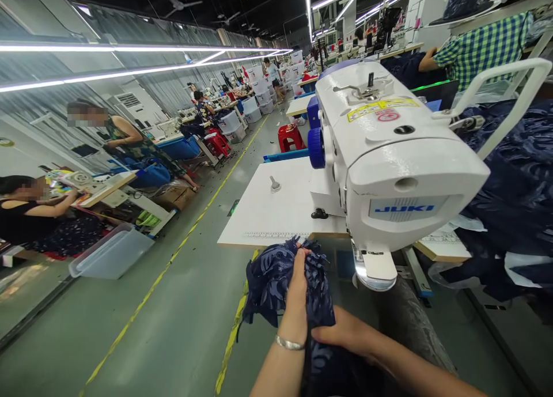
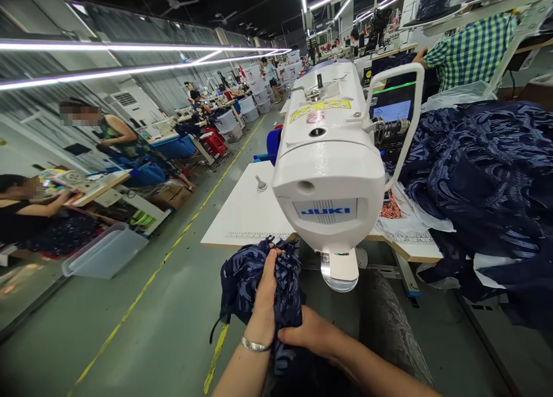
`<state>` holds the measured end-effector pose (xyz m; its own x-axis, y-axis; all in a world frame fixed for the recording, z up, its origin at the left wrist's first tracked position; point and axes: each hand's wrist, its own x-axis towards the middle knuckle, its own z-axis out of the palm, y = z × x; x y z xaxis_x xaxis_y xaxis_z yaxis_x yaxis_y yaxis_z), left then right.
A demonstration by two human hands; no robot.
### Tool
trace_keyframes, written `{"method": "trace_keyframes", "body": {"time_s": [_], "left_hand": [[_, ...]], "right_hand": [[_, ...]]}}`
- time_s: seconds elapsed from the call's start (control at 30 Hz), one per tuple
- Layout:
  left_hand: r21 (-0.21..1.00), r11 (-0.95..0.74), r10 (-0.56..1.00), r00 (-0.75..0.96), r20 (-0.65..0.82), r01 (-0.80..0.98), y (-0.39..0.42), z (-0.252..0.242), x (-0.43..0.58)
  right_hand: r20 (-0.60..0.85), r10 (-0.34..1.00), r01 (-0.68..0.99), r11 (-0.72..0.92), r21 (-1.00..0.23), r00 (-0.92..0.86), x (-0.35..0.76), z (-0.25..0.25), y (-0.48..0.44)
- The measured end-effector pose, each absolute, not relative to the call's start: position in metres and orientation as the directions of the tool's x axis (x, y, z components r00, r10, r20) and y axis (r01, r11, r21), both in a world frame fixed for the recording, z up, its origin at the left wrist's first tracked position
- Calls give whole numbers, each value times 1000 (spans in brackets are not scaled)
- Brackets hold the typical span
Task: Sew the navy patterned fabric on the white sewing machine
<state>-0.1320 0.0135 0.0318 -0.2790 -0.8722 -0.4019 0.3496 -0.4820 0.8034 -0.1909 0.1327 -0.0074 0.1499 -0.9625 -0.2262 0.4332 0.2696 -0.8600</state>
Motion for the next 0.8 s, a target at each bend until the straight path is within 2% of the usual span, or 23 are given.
{"method": "trace_keyframes", "body": {"time_s": [0.1,0.23,0.37,0.5,0.6,0.67,0.7,0.73,0.77,0.8], "left_hand": [[705,-554,-832,-314,-458,442,9,36,-127],[518,-650,-755,-399,-520,556,8,33,-123],[415,-734,-673,-494,-550,538,25,12,-120],[383,-856,-512,-666,-542,347,50,-19,-107],[439,-898,-256,-813,-523,1,55,-29,-84],[554,-751,-81,-783,-617,-359,49,-18,-68],[620,-595,-73,-734,-675,-512,44,-8,-63],[687,-407,-136,-704,-697,-602,39,6,-61],[756,-221,-241,-717,-654,-616,34,21,-63],[826,-51,-367,-758,-539,-562,32,36,-69]], "right_hand": [[-363,-916,327,399,-856,168,-223,1,140],[-391,-893,312,445,-840,222,-262,25,153],[-500,-861,58,506,-860,92,-282,40,162],[-581,-814,-180,567,-804,27,-297,41,167],[-654,-756,-311,622,-719,0,-308,43,170],[-682,-731,-369,627,-686,24,-313,43,172],[-678,-733,-388,608,-693,62,-314,43,172],[-666,-737,-404,578,-709,114,-313,41,171],[-652,-739,-425,542,-725,171,-310,39,170],[-646,-727,-460,504,-731,231,-306,36,168]]}}
